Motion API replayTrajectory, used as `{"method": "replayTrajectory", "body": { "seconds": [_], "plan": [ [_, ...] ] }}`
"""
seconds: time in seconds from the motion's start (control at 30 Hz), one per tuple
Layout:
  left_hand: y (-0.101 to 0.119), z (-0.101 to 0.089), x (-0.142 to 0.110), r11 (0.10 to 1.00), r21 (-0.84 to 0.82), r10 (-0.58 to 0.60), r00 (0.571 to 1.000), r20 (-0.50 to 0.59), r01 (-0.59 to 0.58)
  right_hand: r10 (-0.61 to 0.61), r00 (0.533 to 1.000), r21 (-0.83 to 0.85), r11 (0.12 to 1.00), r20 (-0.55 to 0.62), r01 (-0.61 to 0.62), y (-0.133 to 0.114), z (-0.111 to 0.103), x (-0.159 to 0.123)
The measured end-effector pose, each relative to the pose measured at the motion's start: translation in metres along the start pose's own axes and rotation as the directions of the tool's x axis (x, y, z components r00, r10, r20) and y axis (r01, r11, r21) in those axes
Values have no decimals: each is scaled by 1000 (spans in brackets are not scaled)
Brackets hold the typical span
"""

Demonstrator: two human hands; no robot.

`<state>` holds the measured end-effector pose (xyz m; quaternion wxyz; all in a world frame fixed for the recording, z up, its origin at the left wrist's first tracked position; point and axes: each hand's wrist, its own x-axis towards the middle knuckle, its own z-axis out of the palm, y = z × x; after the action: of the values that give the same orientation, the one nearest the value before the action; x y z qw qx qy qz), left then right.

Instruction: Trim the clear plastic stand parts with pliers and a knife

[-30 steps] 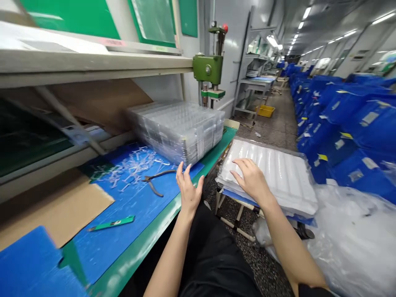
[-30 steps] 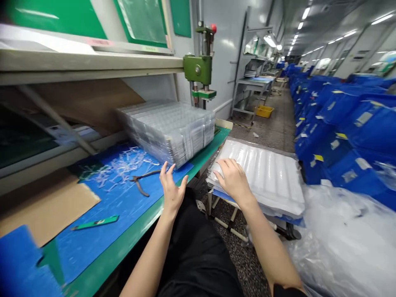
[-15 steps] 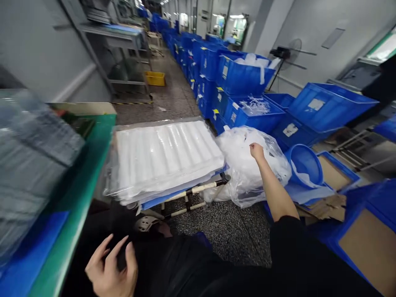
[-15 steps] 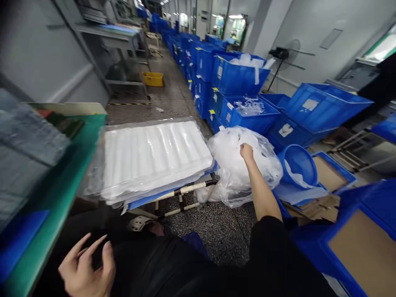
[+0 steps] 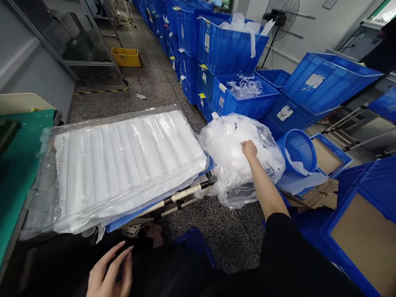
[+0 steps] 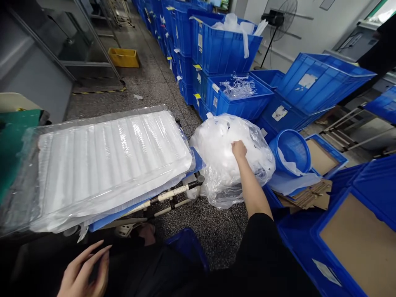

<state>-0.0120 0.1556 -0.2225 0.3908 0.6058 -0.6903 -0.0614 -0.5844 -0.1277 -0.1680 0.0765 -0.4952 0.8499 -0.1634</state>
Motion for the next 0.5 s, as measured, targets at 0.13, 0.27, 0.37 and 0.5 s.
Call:
{"method": "replayTrajectory", "body": {
  "seconds": [0.13, 0.27, 0.37, 0.5],
  "plan": [
    [25, 1, 25, 998, -49, 26, 997, -69, -29, -100, 951, 164, 975, -293, 153, -13, -73, 12],
    [69, 17, 66, 969, -244, -31, 999, -20, 25, -291, 825, 307, 827, -485, 472, -56, -127, -56],
    [105, 20, 92, 759, -608, -136, 970, 202, 233, -526, 705, 389, 593, -476, 705, -109, -125, -161],
    [128, -17, 103, 341, -845, -265, 905, 334, 411, -959, 196, 620, 27, -206, 784, -177, -96, -287]
  ]
}}
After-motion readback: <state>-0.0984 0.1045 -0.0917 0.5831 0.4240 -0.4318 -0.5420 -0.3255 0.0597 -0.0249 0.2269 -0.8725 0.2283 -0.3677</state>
